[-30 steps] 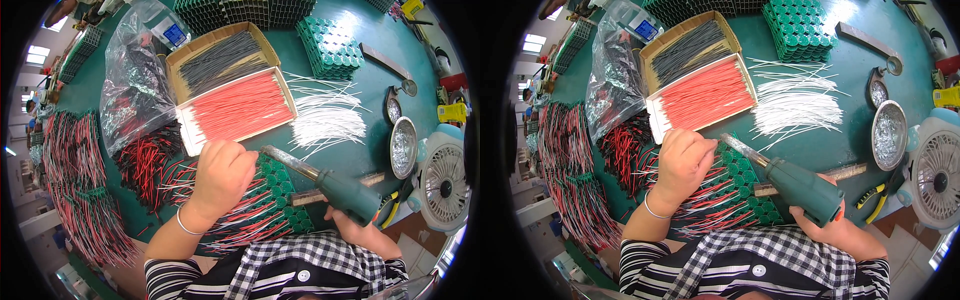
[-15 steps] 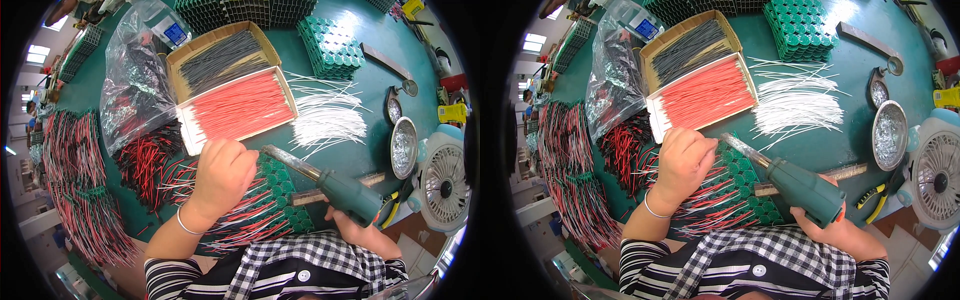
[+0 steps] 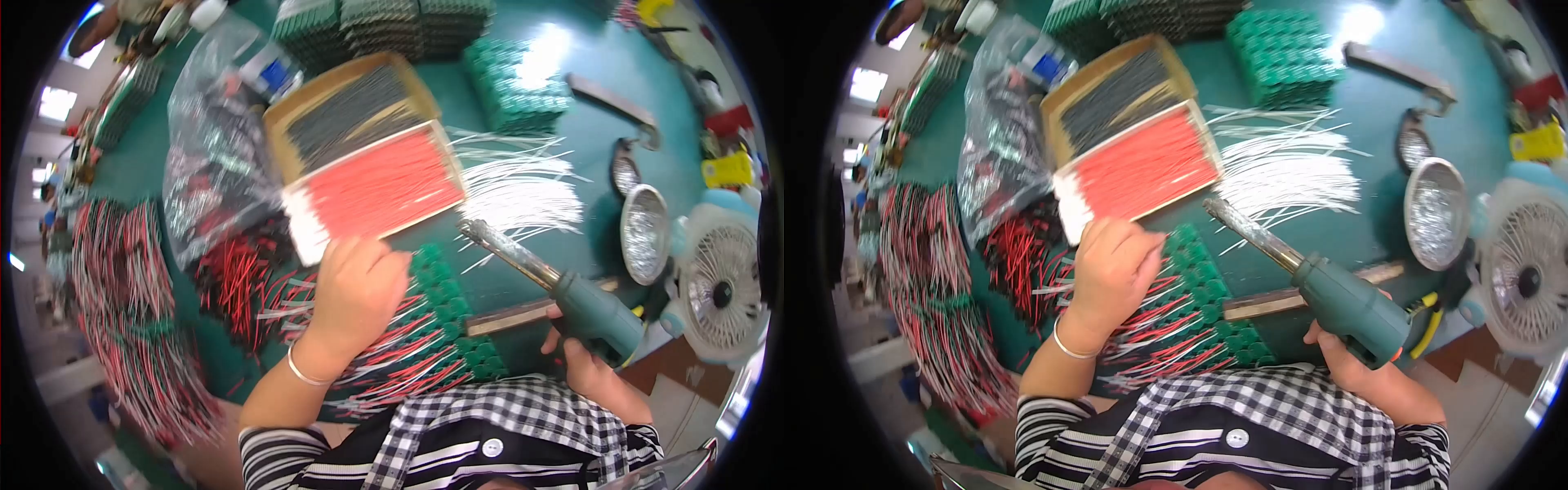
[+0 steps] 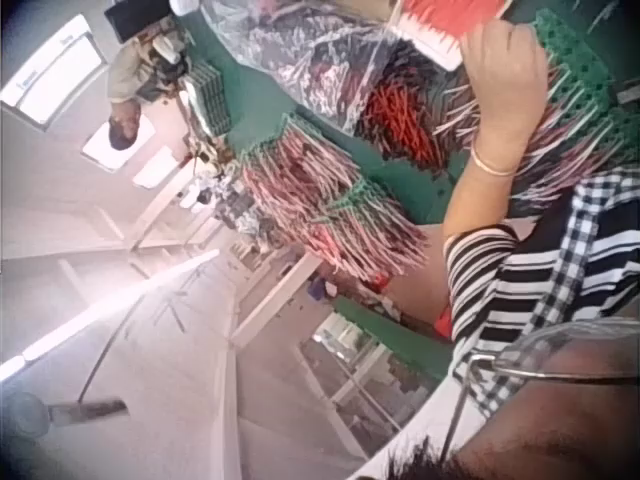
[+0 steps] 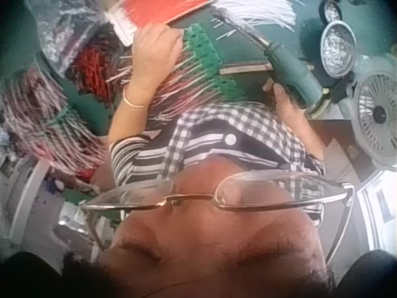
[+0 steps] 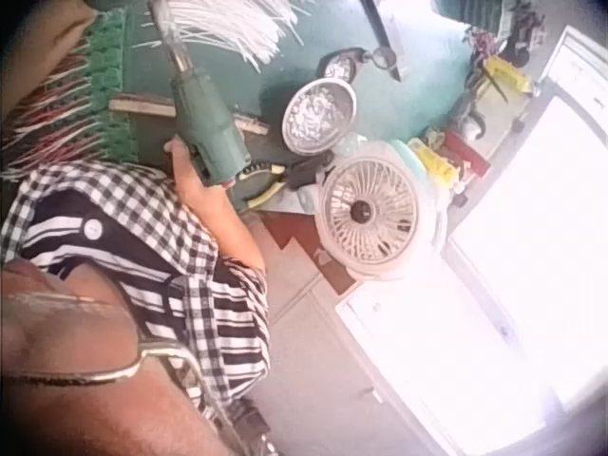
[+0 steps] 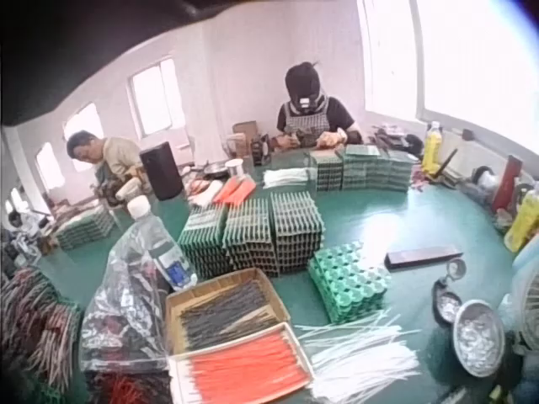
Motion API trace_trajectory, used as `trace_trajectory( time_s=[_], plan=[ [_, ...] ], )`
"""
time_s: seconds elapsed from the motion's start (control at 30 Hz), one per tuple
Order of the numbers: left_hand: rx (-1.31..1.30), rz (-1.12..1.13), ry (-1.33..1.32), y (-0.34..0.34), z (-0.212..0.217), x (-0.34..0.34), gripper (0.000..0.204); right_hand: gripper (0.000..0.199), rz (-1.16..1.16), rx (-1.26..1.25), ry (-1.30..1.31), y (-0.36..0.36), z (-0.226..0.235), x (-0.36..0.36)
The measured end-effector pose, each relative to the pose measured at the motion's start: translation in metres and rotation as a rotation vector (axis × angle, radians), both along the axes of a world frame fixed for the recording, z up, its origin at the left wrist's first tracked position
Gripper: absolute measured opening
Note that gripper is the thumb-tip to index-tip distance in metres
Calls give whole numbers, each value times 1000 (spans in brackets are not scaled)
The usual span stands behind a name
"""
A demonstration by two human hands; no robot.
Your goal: The person positions wires onto circuit boards by hand and attaches them using a soldering gun.
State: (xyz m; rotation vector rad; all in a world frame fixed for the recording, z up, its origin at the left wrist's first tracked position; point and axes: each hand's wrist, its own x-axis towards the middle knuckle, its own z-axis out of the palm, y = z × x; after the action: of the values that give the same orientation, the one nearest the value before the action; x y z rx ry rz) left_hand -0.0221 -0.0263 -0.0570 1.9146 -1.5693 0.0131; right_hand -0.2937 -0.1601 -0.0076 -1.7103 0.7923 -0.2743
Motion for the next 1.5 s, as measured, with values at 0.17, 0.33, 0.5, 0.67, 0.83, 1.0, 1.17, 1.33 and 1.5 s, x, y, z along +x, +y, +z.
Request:
trace_trajectory(
  time_s=[0.17, 0.33, 0.5, 0.67, 0.83, 1.0, 1.17, 1.33, 1.5],
  plan=[
    [-9, -13, -52, 4, -5, -1, 13, 37, -322, -102, 64, 2, 3, -62],
    [26, -8, 14, 9, 7, -5, 15, 33, -619, -639, -113, -6, 3, -113],
    [14, 226, -11, 55, 47, 17, 16, 31, -528, -578, -245, -9, 5, -120],
    [189, 686, -55, 136, 22, 53, 28, 29, -395, -310, -299, -4, 8, -78],
    [233, 721, -17, 146, -3, 57, 26, 35, -149, -368, -397, 4, -3, -55],
    [100, 660, -144, 147, 14, 71, 14, 34, -102, -357, -392, 3, -9, -64],
    [71, 778, 137, 148, 37, 81, 28, 32, -265, -228, -419, 8, 0, -61],
    [-101, 623, -73, 129, 33, 73, 23, 33, -205, -133, -429, 7, 3, -51],
    [93, 426, -160, 85, 35, 33, 27, 36, -118, -62, -420, 0, -6, -48]
  ],
)
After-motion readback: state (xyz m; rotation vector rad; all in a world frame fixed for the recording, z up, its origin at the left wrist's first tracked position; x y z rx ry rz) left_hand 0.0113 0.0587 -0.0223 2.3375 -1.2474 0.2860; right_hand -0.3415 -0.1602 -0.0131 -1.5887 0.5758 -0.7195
